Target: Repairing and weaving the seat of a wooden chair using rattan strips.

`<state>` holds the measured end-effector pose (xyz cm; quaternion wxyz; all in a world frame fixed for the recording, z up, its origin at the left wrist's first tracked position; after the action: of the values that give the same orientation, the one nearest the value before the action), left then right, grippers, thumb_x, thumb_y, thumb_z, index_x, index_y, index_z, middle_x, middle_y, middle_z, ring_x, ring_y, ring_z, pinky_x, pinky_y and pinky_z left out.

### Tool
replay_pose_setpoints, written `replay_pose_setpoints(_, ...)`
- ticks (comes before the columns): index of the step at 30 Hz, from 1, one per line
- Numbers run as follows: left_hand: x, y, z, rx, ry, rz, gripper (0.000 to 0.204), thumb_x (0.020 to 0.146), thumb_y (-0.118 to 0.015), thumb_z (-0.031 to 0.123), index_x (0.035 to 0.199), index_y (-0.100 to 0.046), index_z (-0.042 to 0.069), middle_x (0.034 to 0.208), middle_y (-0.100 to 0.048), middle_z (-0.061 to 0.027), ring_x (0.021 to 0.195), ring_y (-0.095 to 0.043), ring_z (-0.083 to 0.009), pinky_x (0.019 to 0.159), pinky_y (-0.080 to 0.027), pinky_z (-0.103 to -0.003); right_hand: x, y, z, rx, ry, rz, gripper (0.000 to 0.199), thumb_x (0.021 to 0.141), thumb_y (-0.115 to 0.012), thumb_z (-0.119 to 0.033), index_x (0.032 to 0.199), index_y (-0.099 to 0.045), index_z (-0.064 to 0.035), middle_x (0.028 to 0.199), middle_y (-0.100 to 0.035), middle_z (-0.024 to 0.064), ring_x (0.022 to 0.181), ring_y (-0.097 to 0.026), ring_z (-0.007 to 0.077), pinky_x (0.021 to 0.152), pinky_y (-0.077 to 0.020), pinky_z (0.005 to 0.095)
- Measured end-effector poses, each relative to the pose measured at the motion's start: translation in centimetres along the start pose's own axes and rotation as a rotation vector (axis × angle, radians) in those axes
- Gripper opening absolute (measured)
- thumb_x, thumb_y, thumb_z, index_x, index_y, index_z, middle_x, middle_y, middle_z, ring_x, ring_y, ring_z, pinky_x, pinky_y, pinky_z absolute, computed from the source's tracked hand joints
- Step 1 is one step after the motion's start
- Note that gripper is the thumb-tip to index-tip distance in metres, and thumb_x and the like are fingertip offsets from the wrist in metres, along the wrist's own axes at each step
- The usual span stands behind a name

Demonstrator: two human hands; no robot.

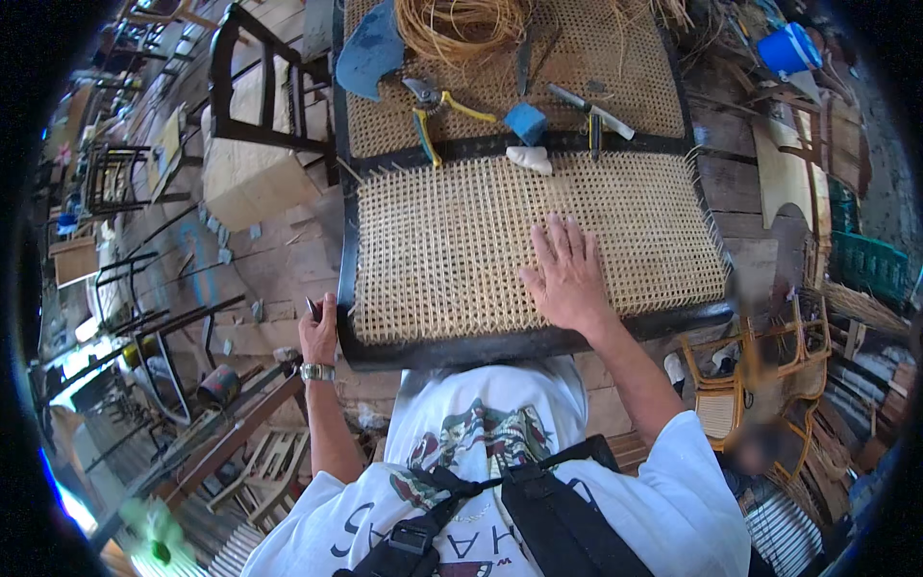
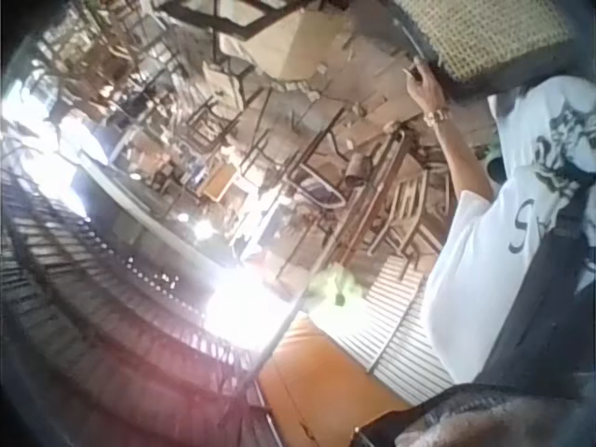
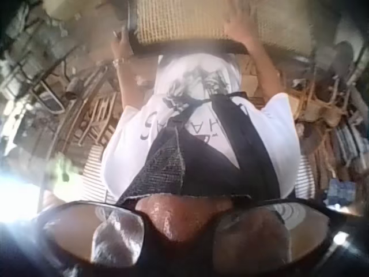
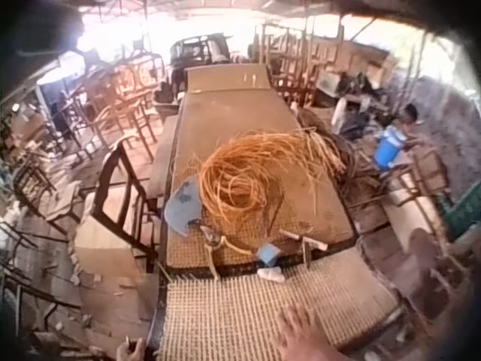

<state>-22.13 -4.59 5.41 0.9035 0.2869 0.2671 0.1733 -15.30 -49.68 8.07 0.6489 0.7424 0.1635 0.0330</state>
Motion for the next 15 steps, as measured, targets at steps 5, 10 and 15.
replay_pose_setpoints(5,2.6,-2.1,-0.7,-0.159,-0.063,-0.086,0.045,0.101,-0.064,0.043,0.104,-0.071,-0.001,0.078,-0.061,0.0032,0.073,-0.051,-0.0062,0.066,-0.043,-0.025,0.6,0.0,-1.4,-0.013,0.044,-0.011,0.065,0.102,-0.047,-0.048,0.154,-0.039,-0.0095,0.164,-0.026,0.0167,0.150,-0.025,0.0393,0.121,-0.0175,0.0585)
replay_pose_setpoints(10,2.6,-3.9,-4.6,-0.347,0.063,-0.284,0.034,0.103,-0.063,0.038,0.103,-0.071,0.005,0.074,-0.056,0.0074,0.063,-0.046,-0.0020,0.055,-0.034,-0.019,-2.2,0.4,0.7,-0.070,-0.071,-0.149,0.062,0.100,-0.053,-0.039,0.154,-0.041,-0.0108,0.161,-0.034,0.0133,0.148,-0.031,0.0380,0.120,-0.0222,0.0565)
replay_pose_setpoints(15,4.0,-3.5,-10.3,-0.457,0.216,-0.280,0.029,0.104,-0.062,0.034,0.106,-0.070,0.006,0.077,-0.064,0.0045,0.054,-0.044,-0.0017,0.048,-0.032,-0.020,-6.2,2.3,1.8,0.067,-0.090,-0.084,0.056,0.101,-0.054,-0.035,0.150,-0.046,-0.0106,0.157,-0.041,0.0125,0.145,-0.036,0.0357,0.120,-0.0261,0.0492)
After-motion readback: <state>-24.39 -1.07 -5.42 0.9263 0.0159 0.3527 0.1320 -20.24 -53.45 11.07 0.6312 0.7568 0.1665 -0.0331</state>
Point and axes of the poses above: each hand's wrist, its own x-axis towards the middle knuckle, its own y-axis out of the back of the hand, z = x × y, the point moved 10 cm from there along x, towards the middle knuckle
